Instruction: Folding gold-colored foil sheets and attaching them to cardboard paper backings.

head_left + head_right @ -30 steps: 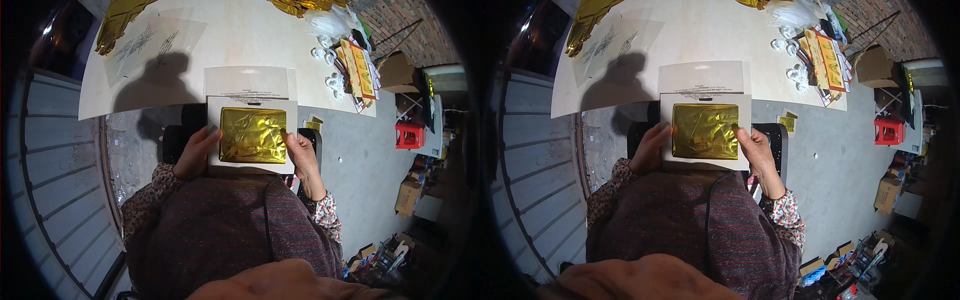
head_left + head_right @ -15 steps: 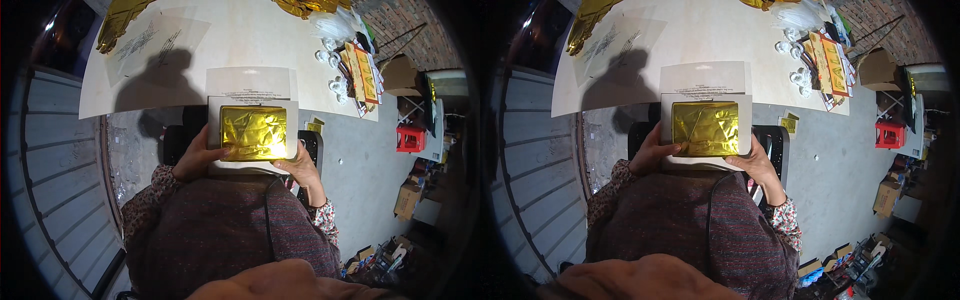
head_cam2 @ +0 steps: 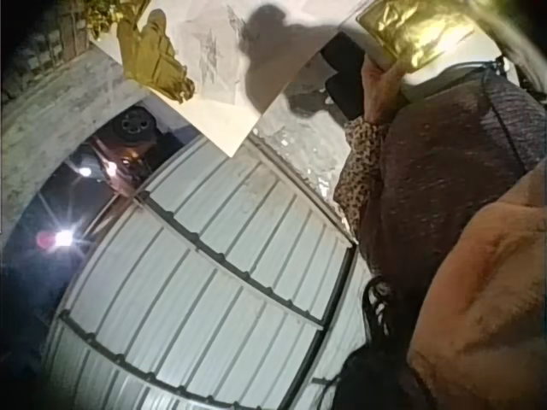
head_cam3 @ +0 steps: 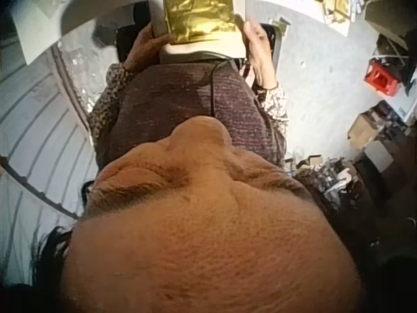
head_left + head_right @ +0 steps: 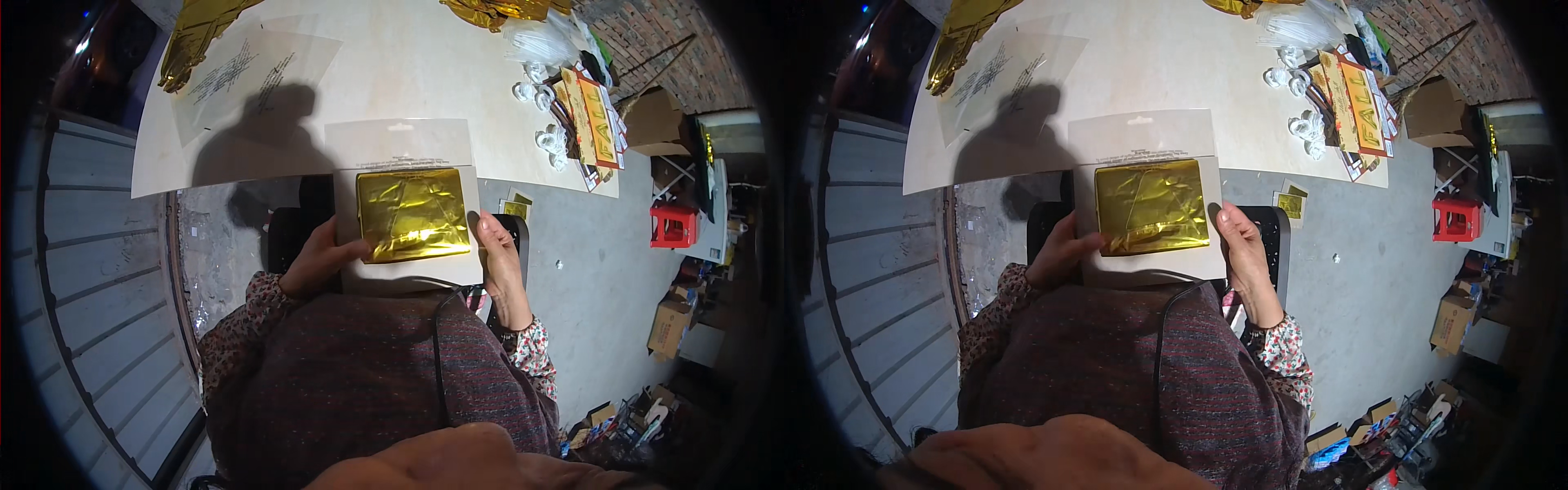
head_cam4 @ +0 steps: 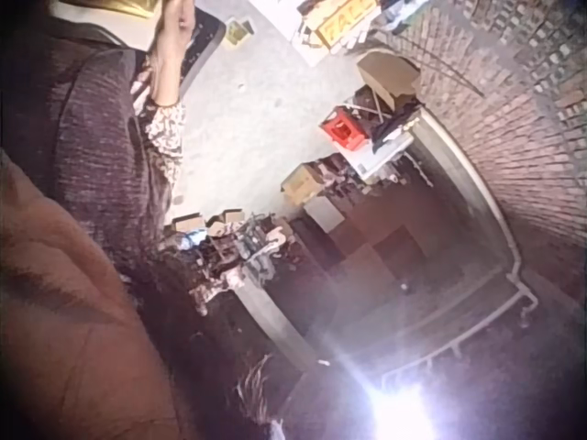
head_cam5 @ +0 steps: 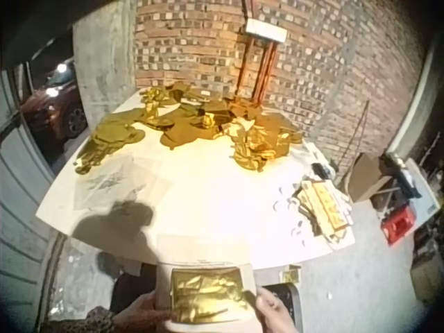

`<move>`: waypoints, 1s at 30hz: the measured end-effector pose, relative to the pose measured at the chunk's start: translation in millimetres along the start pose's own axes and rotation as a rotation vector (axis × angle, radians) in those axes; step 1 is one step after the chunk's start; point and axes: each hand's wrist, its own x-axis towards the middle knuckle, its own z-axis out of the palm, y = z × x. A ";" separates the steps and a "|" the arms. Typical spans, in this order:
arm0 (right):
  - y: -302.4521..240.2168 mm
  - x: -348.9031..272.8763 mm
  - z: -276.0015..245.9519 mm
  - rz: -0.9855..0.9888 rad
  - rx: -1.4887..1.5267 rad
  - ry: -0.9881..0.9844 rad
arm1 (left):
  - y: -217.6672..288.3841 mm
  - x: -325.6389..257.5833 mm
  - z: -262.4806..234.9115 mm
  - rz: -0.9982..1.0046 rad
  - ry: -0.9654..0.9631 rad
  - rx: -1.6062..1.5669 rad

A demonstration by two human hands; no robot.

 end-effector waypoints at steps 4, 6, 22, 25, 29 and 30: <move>1.0 -1.9 0.4 0.027 -0.022 -0.042 | 5.0 1.6 -3.9 -0.199 0.030 -0.092; 2.7 -6.7 -0.2 0.030 -0.010 -0.004 | 4.6 0.6 0.9 -0.184 0.061 -0.068; -15.8 25.4 2.7 0.046 -0.186 -0.147 | 4.9 0.1 -2.8 -0.209 0.006 -0.026; -14.4 17.3 7.3 0.020 -0.132 -0.099 | 17.8 9.1 18.7 -0.045 0.136 -0.382; -8.4 5.2 0.8 0.065 -0.157 -0.073 | 7.1 8.1 10.7 -0.134 0.060 -0.262; -5.9 2.1 -1.2 0.066 -0.157 -0.071 | 7.1 4.3 9.6 -0.128 0.043 -0.152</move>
